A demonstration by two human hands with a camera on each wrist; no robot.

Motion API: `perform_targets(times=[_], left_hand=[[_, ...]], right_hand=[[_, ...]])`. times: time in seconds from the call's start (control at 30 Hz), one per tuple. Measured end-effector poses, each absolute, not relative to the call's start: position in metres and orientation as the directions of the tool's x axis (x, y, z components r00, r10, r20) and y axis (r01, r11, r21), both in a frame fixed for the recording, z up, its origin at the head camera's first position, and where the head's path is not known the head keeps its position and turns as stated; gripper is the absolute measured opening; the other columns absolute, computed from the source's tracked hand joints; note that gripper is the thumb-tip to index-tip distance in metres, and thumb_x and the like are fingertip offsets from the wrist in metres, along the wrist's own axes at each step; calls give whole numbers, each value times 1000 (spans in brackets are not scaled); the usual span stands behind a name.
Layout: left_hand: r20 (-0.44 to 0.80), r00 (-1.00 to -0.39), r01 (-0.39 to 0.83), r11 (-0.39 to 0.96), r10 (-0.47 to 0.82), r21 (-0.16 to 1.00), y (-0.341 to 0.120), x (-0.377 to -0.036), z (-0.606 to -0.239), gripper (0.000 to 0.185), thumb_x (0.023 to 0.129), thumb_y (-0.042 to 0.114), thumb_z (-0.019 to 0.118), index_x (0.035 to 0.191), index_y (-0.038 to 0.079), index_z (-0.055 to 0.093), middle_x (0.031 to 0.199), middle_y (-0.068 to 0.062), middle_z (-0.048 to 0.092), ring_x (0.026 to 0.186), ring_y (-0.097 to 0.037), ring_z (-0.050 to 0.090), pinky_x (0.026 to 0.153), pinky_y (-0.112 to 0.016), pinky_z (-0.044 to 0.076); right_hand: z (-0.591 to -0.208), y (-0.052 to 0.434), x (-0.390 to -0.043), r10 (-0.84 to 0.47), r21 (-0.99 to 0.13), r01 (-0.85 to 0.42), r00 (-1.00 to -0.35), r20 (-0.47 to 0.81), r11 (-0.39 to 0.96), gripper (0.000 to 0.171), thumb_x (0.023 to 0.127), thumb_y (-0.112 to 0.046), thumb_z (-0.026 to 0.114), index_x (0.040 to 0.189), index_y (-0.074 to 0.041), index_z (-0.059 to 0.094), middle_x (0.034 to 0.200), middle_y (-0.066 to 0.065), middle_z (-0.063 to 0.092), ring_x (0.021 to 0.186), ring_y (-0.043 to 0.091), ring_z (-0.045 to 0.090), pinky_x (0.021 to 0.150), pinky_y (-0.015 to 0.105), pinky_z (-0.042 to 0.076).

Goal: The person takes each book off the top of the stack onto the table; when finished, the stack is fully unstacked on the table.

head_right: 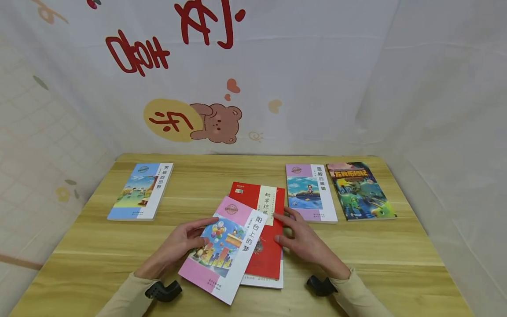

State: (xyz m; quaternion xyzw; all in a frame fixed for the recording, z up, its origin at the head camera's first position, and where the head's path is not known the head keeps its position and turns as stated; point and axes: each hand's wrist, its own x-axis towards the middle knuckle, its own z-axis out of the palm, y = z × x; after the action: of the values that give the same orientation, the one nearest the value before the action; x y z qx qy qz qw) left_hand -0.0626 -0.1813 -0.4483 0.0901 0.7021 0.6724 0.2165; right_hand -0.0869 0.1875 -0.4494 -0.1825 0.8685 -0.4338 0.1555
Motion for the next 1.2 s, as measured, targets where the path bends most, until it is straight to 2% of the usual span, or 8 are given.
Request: perform_targets(times=[0.13,0.43,0.83,1.03,1.2], left_hand=[[-204,-905,-207,32,373,978,-183,-64,-449,52,98,1,64,149,3,55,160,-20,41,136,-31,53,94,-26,55],[-136,-908,-222,-180,395,958,-185,-66,-443,56,100,0,61,154,0,46,167,-21,28,129,-22,56,96,-36,57],[-194,-925,-311,-355,328,882,-191,-66,-429,54,101,-7,53,150,17,58,164,-11,30,134,-23,52,104,-41,53],[-148,-945,-258,-384,292,887,-196,-71,-425,55,102,-6,52,152,17,55,165,-12,30,134,-20,53,104,-41,52],[-119,-959,-218,-406,256,888,-203,-74,-422,57,102,-8,49,153,18,54,162,-10,31,133,-18,54,103,-39,53]], right_hand=[[-450,187,-88,-451,-812,-176,-885,-117,556,67,95,-26,77,155,-13,50,165,22,23,141,47,35,93,41,59],[-450,189,-87,-461,-818,-200,-883,-88,540,65,96,-26,76,154,-11,51,164,23,23,140,49,33,93,43,59],[-448,189,-86,-468,-828,-195,-879,-91,526,64,97,-25,74,154,-10,50,164,24,21,141,50,32,94,47,59],[-450,190,-86,-456,-806,-200,-885,-97,558,65,96,-26,75,155,-12,50,165,23,22,143,47,30,93,42,59],[-450,189,-87,-454,-804,-199,-886,-97,560,66,96,-27,76,155,-13,50,164,22,23,142,47,30,94,43,59]])
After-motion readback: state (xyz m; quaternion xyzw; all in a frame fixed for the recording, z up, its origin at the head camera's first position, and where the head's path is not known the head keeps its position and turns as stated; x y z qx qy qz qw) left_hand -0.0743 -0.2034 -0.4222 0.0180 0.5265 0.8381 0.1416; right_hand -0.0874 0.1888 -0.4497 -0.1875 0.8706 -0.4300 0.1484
